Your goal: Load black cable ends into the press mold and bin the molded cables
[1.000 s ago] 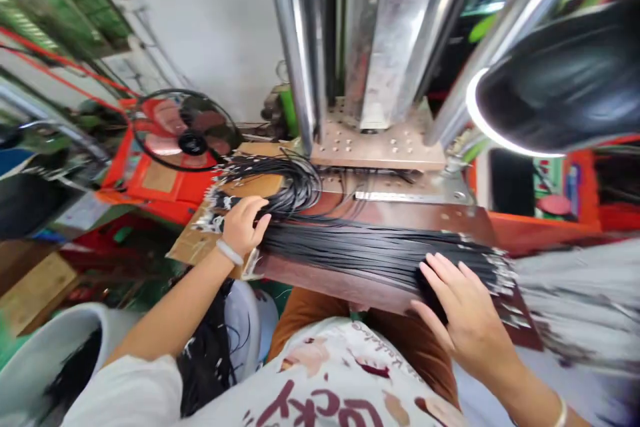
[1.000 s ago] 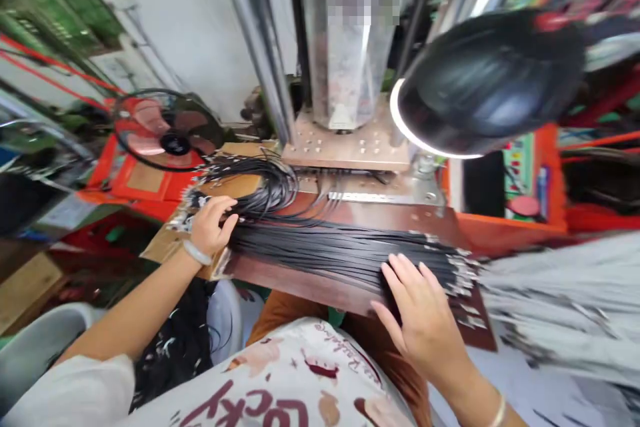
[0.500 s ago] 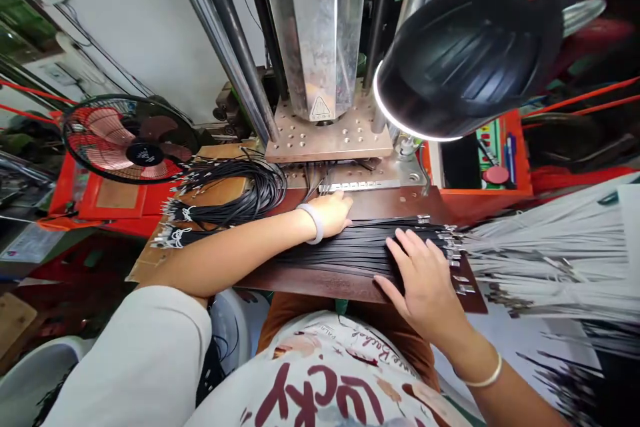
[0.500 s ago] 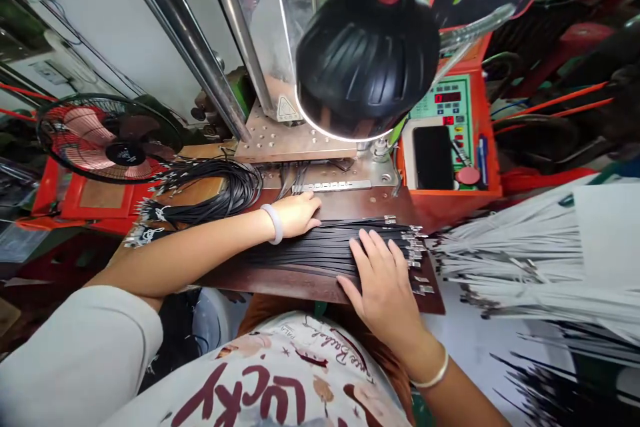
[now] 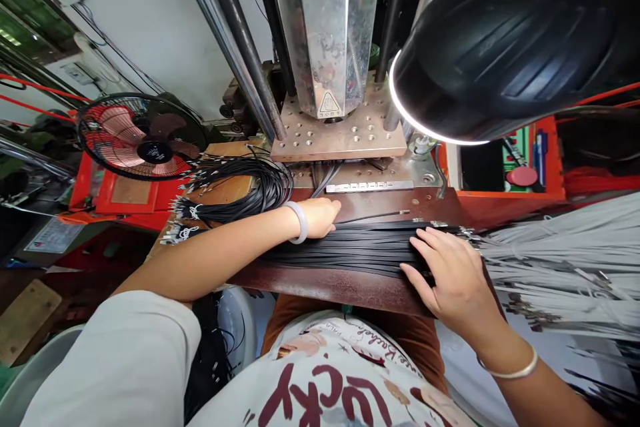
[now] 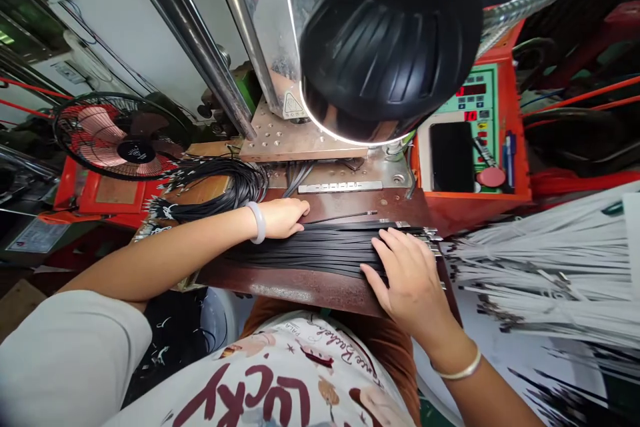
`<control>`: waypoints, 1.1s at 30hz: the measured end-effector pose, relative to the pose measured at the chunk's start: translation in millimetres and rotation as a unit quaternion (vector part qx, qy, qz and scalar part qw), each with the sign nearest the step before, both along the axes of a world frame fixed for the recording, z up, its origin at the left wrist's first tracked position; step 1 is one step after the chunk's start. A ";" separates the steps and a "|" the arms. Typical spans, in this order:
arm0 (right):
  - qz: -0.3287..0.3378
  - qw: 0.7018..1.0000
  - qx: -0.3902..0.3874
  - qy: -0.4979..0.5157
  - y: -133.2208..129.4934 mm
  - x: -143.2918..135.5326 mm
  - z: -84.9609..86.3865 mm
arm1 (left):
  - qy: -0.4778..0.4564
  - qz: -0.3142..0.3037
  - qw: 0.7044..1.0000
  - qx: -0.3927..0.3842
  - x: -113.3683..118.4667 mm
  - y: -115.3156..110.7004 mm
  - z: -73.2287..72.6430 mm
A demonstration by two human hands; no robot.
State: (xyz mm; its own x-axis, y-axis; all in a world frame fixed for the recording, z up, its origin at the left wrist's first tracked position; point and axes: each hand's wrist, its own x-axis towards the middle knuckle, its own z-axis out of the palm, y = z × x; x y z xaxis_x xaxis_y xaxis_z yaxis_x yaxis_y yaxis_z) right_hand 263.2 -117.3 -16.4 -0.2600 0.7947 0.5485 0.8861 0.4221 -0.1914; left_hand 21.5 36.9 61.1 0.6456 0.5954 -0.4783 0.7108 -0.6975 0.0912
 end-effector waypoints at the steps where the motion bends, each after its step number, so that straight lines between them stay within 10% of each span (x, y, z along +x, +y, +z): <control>1: -0.003 1.000 -0.002 0.002 0.4 -0.5 -0.5 | 0.002 -0.010 1.000 0.013 -0.2 -3.3 1.4; 12: -0.018 1.000 0.020 0.005 2.3 0.4 -3.1 | -0.020 -0.018 0.998 0.064 10.2 1.8 -9.3; 18: -0.020 1.000 0.018 0.015 1.4 -0.1 -2.6 | -0.104 0.044 0.981 -0.156 19.0 26.3 1.8; 24: -0.024 0.999 0.013 0.019 2.6 -0.1 -3.3 | -0.240 0.176 0.843 -0.449 34.1 39.9 -5.0; 28: -0.019 0.999 0.032 0.021 -3.1 1.8 -1.3 | -0.294 0.179 0.796 -0.498 38.1 41.0 -9.1; 33: 0.026 0.996 0.069 0.053 13.3 -11.7 26.8 | -0.286 0.169 0.819 -0.467 47.7 42.0 -1.2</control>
